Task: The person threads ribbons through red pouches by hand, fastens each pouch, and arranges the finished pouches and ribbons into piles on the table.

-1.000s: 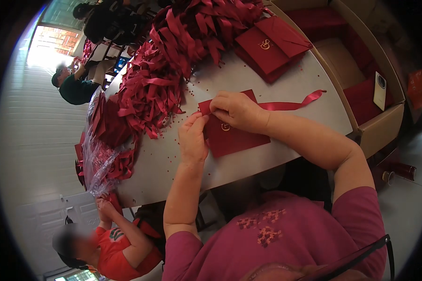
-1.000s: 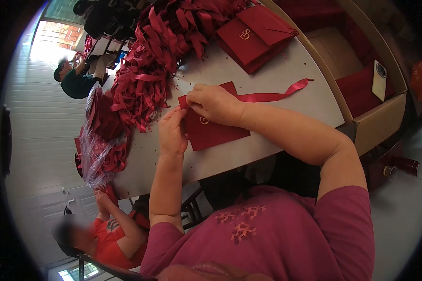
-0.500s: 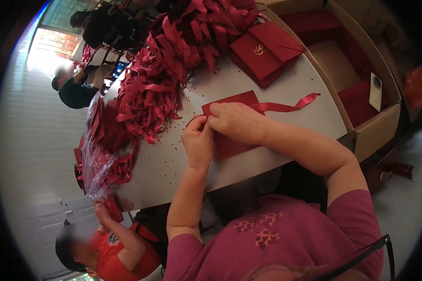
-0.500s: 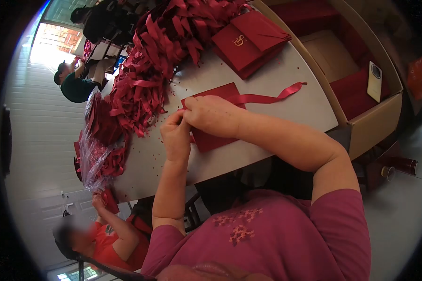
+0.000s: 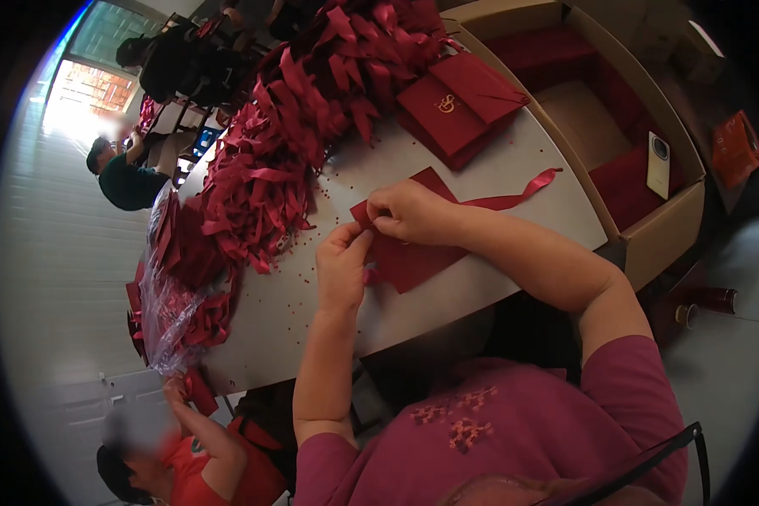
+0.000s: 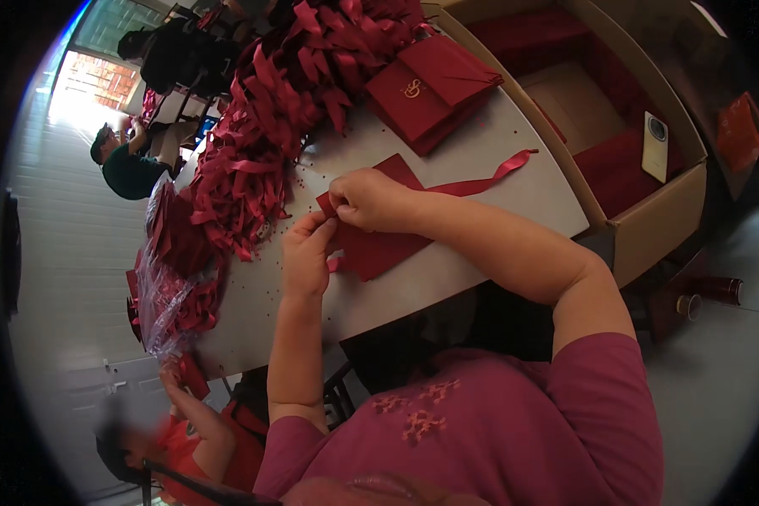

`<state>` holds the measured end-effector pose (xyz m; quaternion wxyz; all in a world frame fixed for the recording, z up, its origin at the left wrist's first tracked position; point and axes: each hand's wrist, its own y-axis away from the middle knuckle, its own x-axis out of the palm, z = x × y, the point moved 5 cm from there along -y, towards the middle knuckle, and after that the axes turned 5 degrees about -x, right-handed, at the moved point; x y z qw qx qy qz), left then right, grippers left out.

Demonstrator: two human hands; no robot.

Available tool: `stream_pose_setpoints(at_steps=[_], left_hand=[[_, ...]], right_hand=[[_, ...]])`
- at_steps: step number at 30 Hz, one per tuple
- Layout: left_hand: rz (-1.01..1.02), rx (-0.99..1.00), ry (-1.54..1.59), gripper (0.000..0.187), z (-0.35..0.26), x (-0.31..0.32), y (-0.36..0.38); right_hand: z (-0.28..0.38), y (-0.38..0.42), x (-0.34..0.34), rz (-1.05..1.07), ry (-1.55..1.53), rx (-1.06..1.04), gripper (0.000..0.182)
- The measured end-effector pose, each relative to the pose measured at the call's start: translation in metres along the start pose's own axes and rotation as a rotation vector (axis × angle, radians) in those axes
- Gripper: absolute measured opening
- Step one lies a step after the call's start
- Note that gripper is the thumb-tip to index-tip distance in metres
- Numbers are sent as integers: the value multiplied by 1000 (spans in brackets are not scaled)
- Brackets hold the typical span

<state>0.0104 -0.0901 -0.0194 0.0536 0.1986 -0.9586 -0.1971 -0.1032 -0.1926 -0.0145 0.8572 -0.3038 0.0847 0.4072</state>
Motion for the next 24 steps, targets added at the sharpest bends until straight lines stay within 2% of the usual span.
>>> stream_pose_setpoints(at_steps=[3, 5, 6, 8, 12, 14, 15, 17, 18, 20, 24], left_hand=[[43, 20, 65, 20, 7, -2, -6], [80, 158, 27, 20, 5, 0, -9], [76, 156, 28, 20, 8, -1, -10], [73, 265, -168, 21, 8, -1, -11], [52, 219, -195, 19, -1, -1, -5], [38, 295, -355, 16, -4, -7, -9], [38, 295, -353, 16, -3, -10, -12], [41, 441, -501, 12, -7, -13, -12], [38, 439, -499, 12, -9, -14, -11], [15, 552, -707, 8, -19, -11, -5], [64, 485, -768, 4, -22, -17, -9]], right_hand=[[-3, 1, 0, -48, 86, -51, 6], [4, 1, -3, -71, 162, -68, 6], [4, 2, -1, -68, 158, -68, 6], [12, 5, 5, -72, 395, -209, 5], [5, 4, 4, -109, 355, -181, 4], [0, 2, -3, -136, 60, -76, 5], [3, 2, -5, -135, 61, -75, 5], [-6, 3, -1, -56, -167, 168, 8], [-6, 3, -1, -53, -168, 169, 8], [-18, 6, 7, 62, -345, 377, 9], [-18, 4, 11, 113, -285, 321, 15]])
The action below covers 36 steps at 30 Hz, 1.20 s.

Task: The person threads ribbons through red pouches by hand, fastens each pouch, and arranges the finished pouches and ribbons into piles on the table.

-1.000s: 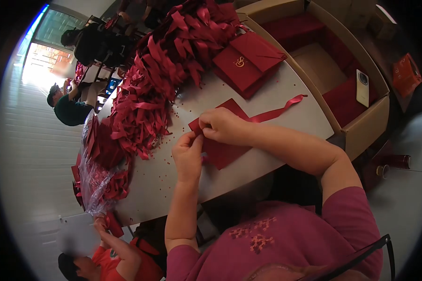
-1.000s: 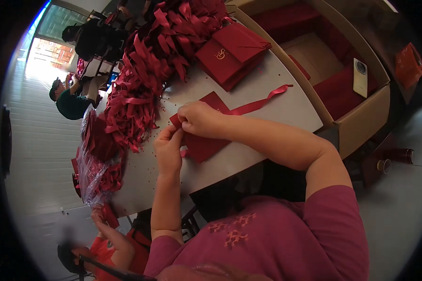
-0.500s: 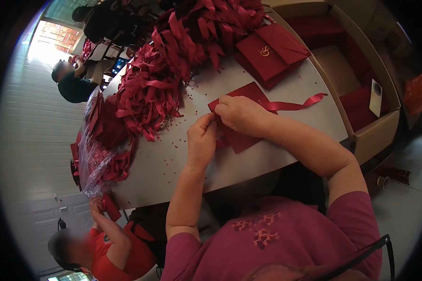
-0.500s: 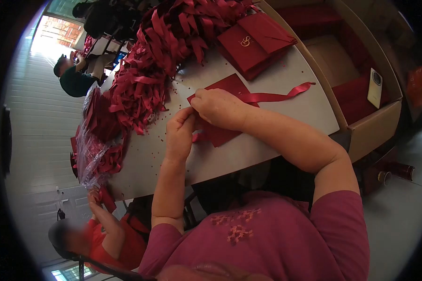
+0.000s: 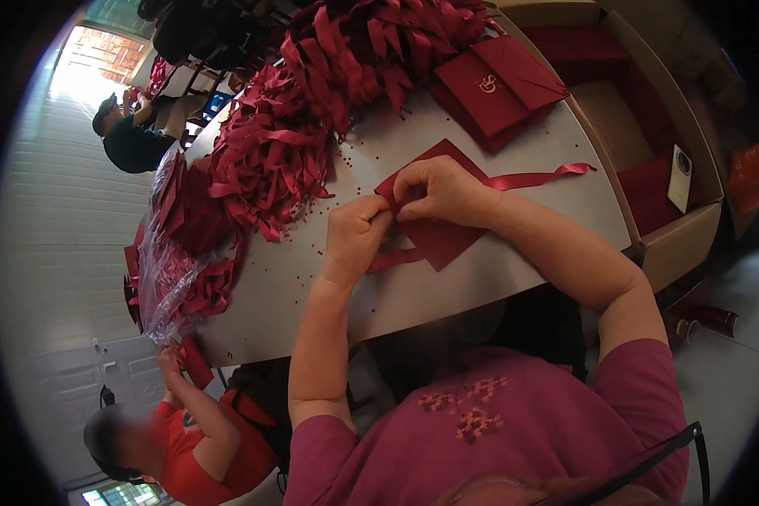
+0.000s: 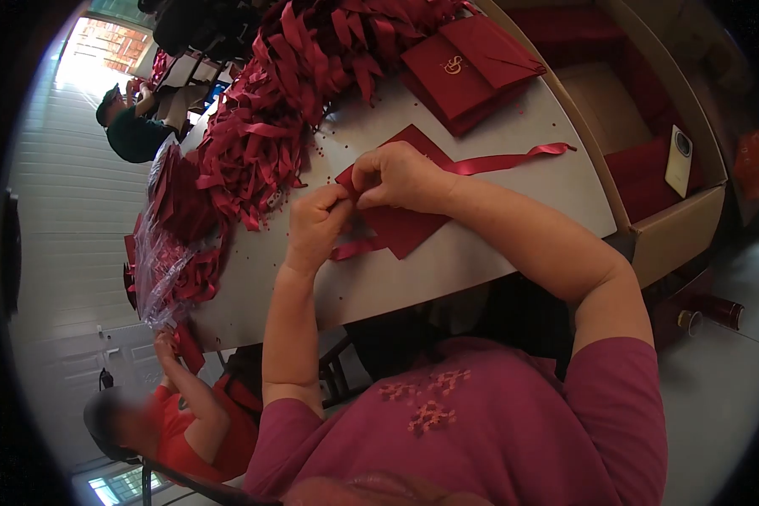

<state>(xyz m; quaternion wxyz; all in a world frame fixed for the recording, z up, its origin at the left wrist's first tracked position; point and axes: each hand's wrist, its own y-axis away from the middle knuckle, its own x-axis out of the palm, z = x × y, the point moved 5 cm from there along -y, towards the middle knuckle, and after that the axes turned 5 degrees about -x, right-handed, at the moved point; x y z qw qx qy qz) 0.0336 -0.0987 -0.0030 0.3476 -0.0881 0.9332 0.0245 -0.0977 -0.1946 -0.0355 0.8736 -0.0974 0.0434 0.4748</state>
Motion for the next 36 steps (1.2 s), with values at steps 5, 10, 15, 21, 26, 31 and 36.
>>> stream_pose_setpoints(at_steps=[5, 10, 15, 21, 26, 31, 36], left_hand=[[255, -202, 199, 7, 20, -7, -8], [271, -235, 252, 7, 41, -30, -10], [138, -281, 112, 8, 56, -33, -10], [34, -364, 64, 10, 58, -30, -13], [-89, -212, -78, 10, 78, -26, -19], [-66, -342, -27, 15, 62, -34, -15], [-437, -73, -352, 30, 33, -60, 3]], right_hand=[[12, 1, -2, 33, 493, -187, 34], [16, 3, -8, 42, 454, -194, 36], [59, 16, -32, 121, 344, 11, 37], [85, 50, -72, 274, 281, 157, 24], [105, 76, -102, 312, -17, 126, 19], [121, 58, -101, 185, -510, -300, 42], [104, 13, -76, -113, -97, -288, 31]])
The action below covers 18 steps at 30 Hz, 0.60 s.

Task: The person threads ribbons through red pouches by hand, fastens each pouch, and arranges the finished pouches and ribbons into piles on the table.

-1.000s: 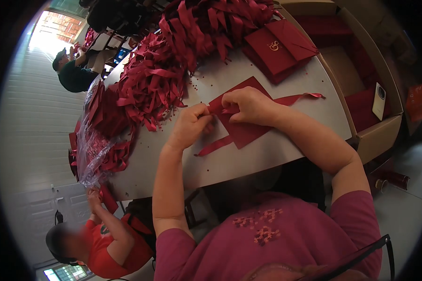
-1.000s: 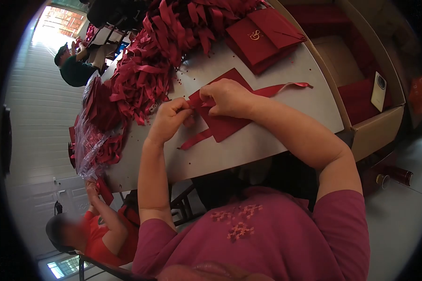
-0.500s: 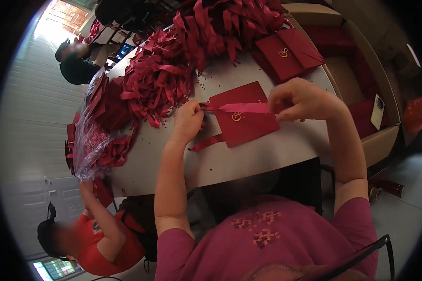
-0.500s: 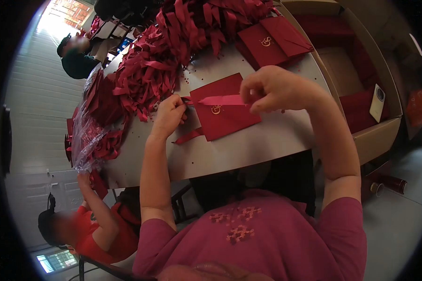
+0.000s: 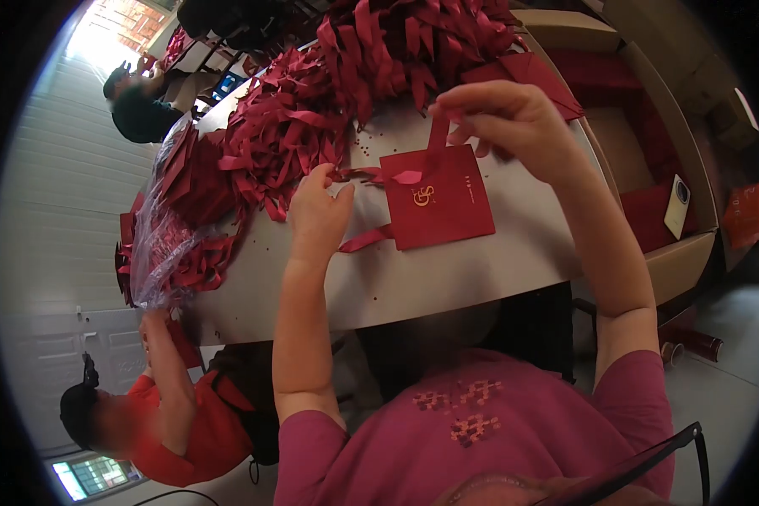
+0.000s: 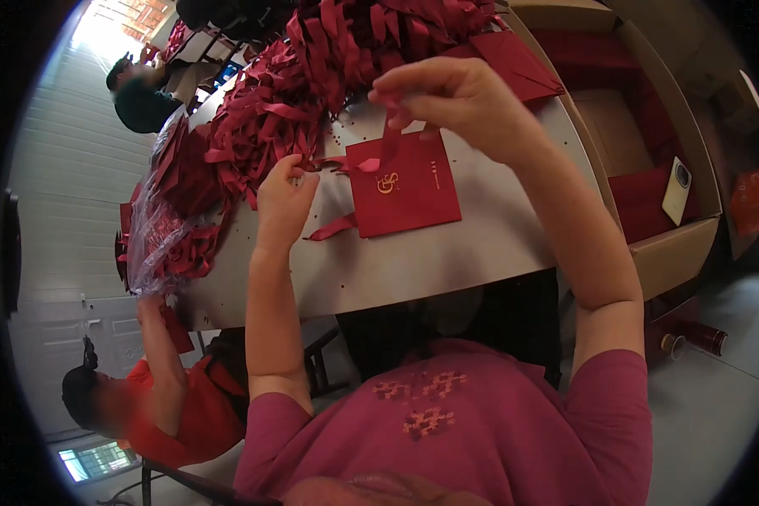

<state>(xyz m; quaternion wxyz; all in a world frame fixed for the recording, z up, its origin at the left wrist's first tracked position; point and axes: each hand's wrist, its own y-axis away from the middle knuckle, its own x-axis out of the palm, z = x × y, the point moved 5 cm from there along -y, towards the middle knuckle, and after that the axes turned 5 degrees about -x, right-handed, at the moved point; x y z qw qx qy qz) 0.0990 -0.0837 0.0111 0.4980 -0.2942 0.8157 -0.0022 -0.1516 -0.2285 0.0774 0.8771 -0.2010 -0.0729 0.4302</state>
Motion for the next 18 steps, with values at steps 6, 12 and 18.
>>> stream_pose_setpoints(at_steps=[6, 12, 18], left_hand=[[472, -499, 996, 34, -89, 9, 32], [365, -385, 1145, 21, -96, 31, 24], [505, -452, 1012, 9, -94, 33, 16]], right_hand=[[-47, 4, 39, -156, 314, -197, 16], [-47, 22, 49, -149, 774, -493, 21], [-30, 18, 38, -106, 834, -467, 17]])
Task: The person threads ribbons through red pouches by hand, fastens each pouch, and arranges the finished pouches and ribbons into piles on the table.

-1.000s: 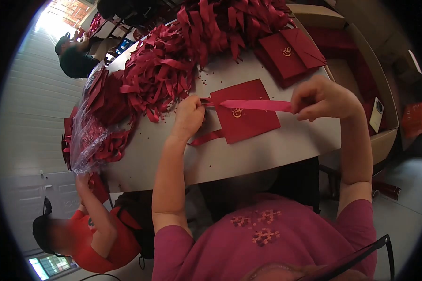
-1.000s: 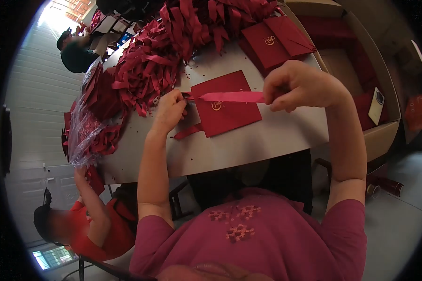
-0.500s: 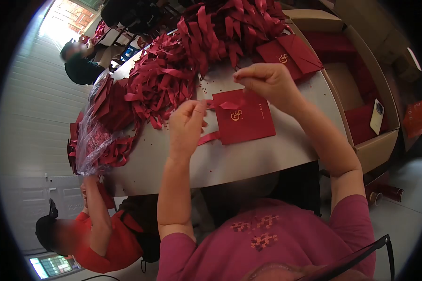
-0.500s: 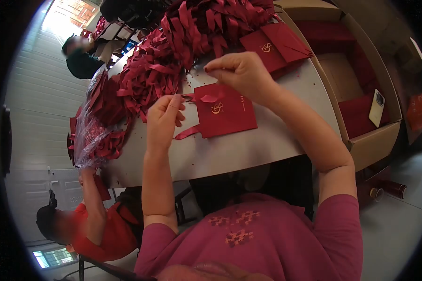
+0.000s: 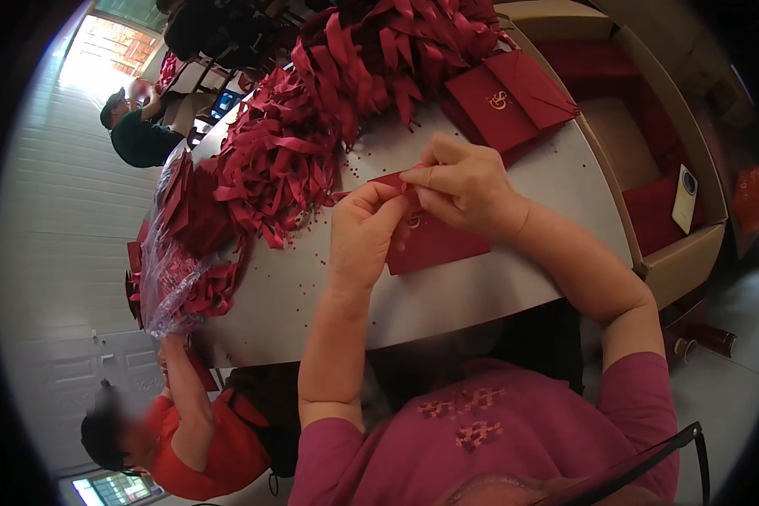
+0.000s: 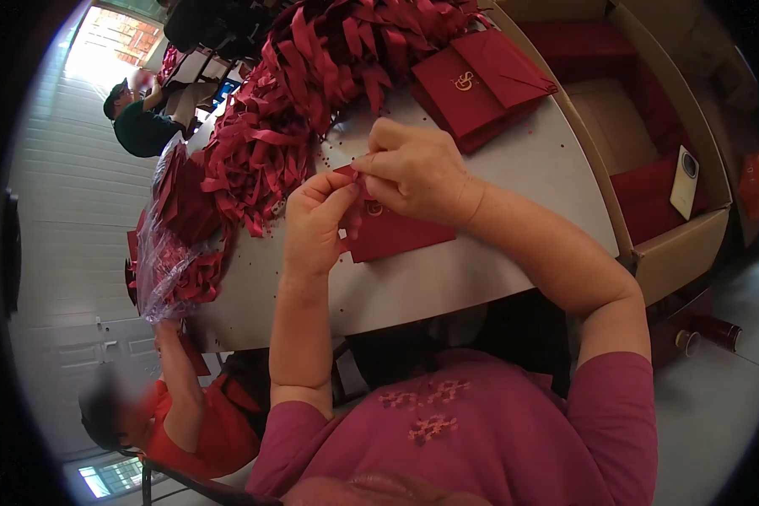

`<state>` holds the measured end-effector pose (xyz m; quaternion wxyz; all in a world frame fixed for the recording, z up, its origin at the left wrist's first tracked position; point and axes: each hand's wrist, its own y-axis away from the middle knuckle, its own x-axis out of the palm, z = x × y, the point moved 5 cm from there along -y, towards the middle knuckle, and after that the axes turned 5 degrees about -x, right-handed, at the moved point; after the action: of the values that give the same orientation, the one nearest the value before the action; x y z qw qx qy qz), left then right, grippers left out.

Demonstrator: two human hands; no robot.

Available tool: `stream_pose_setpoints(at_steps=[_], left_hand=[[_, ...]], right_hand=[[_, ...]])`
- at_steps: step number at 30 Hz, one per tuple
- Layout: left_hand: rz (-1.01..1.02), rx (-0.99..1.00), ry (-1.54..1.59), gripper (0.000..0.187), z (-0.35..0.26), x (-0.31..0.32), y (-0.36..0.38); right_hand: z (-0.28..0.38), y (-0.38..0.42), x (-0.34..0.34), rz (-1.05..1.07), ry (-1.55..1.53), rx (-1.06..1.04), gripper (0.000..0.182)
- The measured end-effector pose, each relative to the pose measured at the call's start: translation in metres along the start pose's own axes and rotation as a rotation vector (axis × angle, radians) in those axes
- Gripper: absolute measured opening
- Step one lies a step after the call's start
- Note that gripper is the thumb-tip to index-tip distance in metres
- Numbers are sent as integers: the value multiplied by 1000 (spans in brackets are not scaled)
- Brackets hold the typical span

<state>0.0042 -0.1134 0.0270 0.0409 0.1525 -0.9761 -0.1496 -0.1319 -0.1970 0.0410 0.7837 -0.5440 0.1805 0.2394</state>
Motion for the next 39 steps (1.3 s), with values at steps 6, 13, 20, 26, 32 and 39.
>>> stream_pose_setpoints(at_steps=[6, 13, 20, 26, 32, 39], left_hand=[[60, 30, -232, 9, -12, 0, 2], [-69, 59, -318, 17, -5, -20, 15], [-279, -133, -504, 16, 46, -39, 31], [-251, -98, 92, 12, 56, -45, 21], [-217, -167, 205, 19, 50, -43, 11], [19, -169, 251, 22, 44, -37, 4]], right_hand=[[3, -7, -6, -147, 21, -195, 14], [-22, 9, 21, 221, -501, 313, 9], [-14, 37, 53, 417, -346, 409, 11], [-18, 39, 56, 347, -335, 450, 12], [-19, 40, 57, 359, -304, 456, 11], [-24, 37, 54, 406, -450, 565, 9]])
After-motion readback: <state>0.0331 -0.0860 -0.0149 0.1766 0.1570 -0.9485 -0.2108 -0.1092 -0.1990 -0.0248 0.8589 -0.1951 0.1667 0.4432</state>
